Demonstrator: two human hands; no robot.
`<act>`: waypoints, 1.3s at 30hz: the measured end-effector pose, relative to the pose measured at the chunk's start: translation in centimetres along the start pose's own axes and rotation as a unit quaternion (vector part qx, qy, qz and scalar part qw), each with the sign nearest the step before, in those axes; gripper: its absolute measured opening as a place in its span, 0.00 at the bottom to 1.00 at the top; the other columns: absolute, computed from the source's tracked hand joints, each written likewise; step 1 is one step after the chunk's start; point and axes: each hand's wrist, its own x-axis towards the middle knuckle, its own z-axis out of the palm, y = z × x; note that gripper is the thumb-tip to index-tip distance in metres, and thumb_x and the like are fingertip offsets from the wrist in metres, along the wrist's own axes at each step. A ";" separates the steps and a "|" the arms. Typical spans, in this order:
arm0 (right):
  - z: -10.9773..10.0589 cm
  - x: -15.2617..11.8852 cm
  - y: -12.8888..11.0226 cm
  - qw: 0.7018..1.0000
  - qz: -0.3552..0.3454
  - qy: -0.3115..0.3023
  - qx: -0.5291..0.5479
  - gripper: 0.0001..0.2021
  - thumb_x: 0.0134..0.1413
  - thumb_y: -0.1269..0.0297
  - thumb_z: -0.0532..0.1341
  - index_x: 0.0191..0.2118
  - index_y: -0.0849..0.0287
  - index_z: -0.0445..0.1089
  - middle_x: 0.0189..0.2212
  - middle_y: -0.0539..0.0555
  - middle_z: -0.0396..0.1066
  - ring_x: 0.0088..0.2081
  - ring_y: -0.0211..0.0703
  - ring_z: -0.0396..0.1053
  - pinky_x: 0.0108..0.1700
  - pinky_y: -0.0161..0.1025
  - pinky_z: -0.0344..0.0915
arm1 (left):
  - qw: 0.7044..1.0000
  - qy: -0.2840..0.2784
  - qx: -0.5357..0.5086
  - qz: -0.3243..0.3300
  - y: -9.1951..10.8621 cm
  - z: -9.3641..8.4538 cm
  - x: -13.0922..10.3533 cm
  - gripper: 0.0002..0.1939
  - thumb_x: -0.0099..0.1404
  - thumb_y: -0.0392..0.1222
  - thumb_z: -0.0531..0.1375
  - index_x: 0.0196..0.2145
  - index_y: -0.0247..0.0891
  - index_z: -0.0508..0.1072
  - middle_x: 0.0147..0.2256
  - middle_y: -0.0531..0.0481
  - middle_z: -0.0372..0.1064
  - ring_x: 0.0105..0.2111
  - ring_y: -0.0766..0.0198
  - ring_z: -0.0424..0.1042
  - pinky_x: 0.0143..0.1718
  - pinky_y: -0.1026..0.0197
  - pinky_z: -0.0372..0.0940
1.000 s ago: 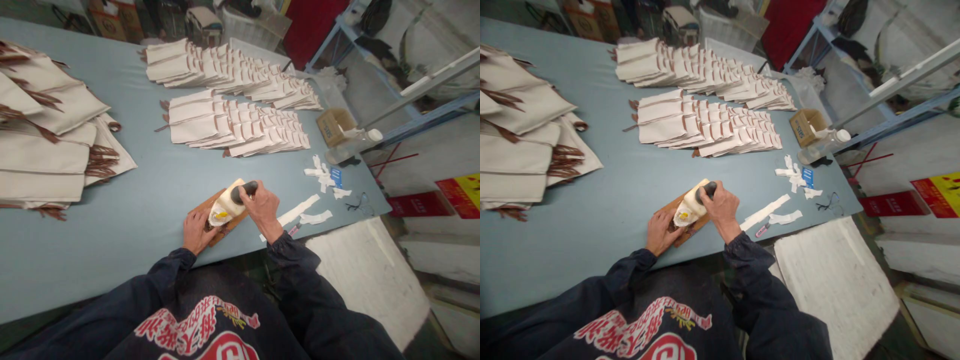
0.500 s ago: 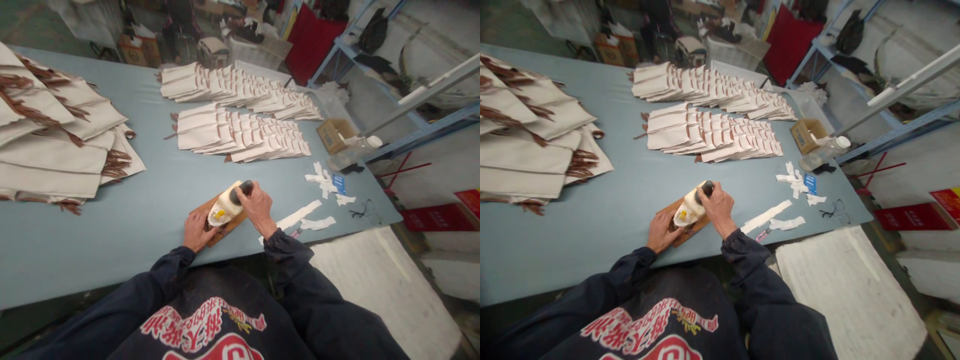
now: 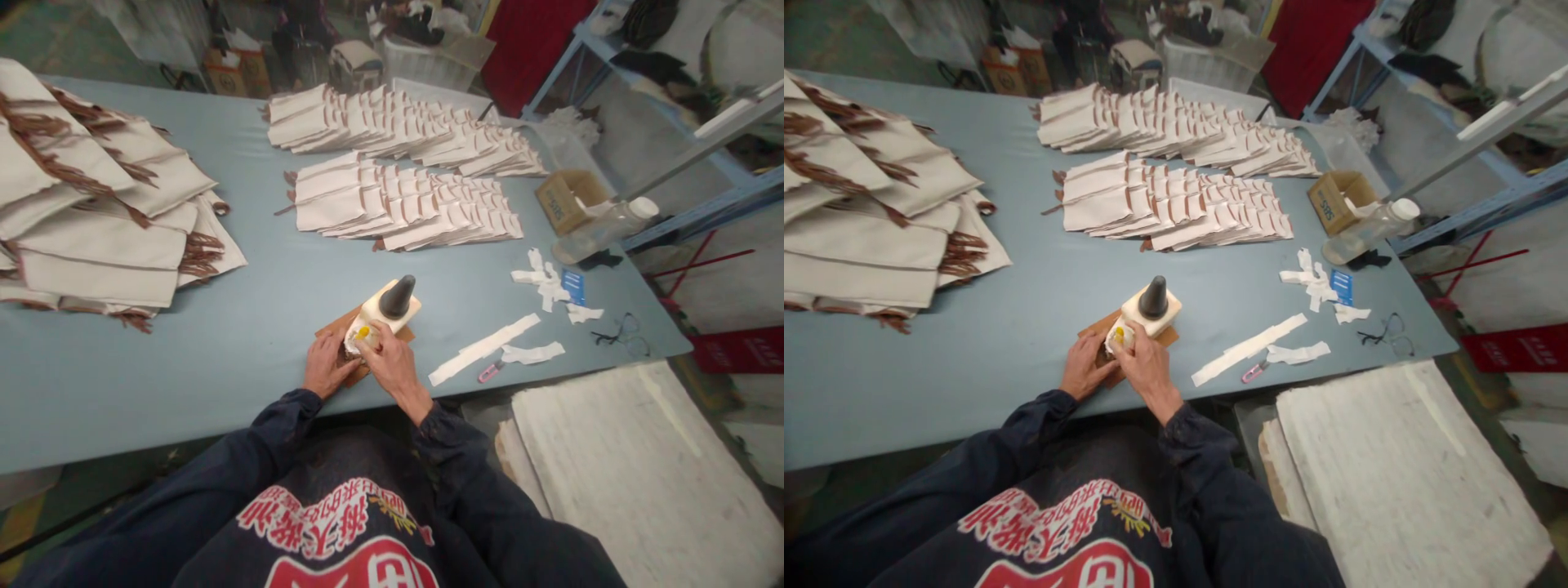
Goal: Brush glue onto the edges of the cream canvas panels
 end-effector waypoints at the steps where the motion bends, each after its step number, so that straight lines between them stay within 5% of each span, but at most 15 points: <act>1: 0.5 0.6 -0.1 1.000 -0.002 -0.006 0.003 0.19 0.61 0.54 0.64 0.54 0.53 0.74 0.29 0.49 0.78 0.34 0.46 0.75 0.37 0.36 0.63 | 1.000 -0.006 -0.003 0.000 -0.1 0.0 -0.1 0.38 0.65 0.60 0.62 0.65 0.33 0.64 0.60 0.33 0.70 0.64 0.38 0.63 0.63 0.39 0.59; 6: 1.6 1.3 0.5 0.999 0.005 -0.021 0.034 0.13 0.65 0.56 0.58 0.40 0.55 0.79 0.33 0.54 0.80 0.37 0.47 0.76 0.41 0.37 0.65 | 0.999 -0.025 -0.032 -0.004 -0.6 -0.3 -0.7 0.37 0.65 0.55 0.60 0.68 0.39 0.61 0.65 0.37 0.65 0.67 0.41 0.59 0.67 0.40 0.55; 14: 0.7 -1.4 1.1 0.989 0.088 0.036 0.116 0.24 0.68 0.47 0.51 0.43 0.63 0.76 0.28 0.55 0.77 0.26 0.43 0.73 0.30 0.37 0.68 | 0.996 -0.038 -0.085 -0.001 -1.1 -1.0 -1.2 0.35 0.64 0.44 0.54 0.68 0.37 0.61 0.66 0.38 0.64 0.69 0.45 0.57 0.69 0.42 0.53; 25: 1.8 -2.1 -0.1 0.986 0.091 0.062 0.128 0.14 0.65 0.53 0.59 0.41 0.57 0.77 0.33 0.54 0.80 0.32 0.43 0.76 0.39 0.39 0.72 | 0.993 -0.049 -0.099 0.032 -1.9 -1.8 -1.5 0.33 0.69 0.51 0.52 0.68 0.35 0.60 0.66 0.34 0.63 0.68 0.43 0.59 0.67 0.42 0.54; 31: 2.1 -2.7 -1.2 0.992 -0.001 0.099 0.078 0.06 0.65 0.66 0.61 0.42 0.56 0.76 0.36 0.53 0.82 0.37 0.41 0.79 0.43 0.35 0.74 | 0.992 -0.027 -0.107 0.052 -2.1 -1.6 -1.8 0.35 0.70 0.51 0.53 0.71 0.37 0.53 0.67 0.34 0.62 0.69 0.44 0.58 0.68 0.41 0.54; 39: 4.4 -1.3 -1.4 0.992 0.064 0.095 0.046 0.06 0.65 0.68 0.60 0.42 0.55 0.76 0.35 0.53 0.82 0.36 0.42 0.80 0.41 0.37 0.75 | 0.992 -0.014 -0.115 0.053 -1.8 -2.0 -1.4 0.36 0.67 0.48 0.55 0.70 0.41 0.54 0.64 0.38 0.66 0.67 0.44 0.62 0.66 0.41 0.58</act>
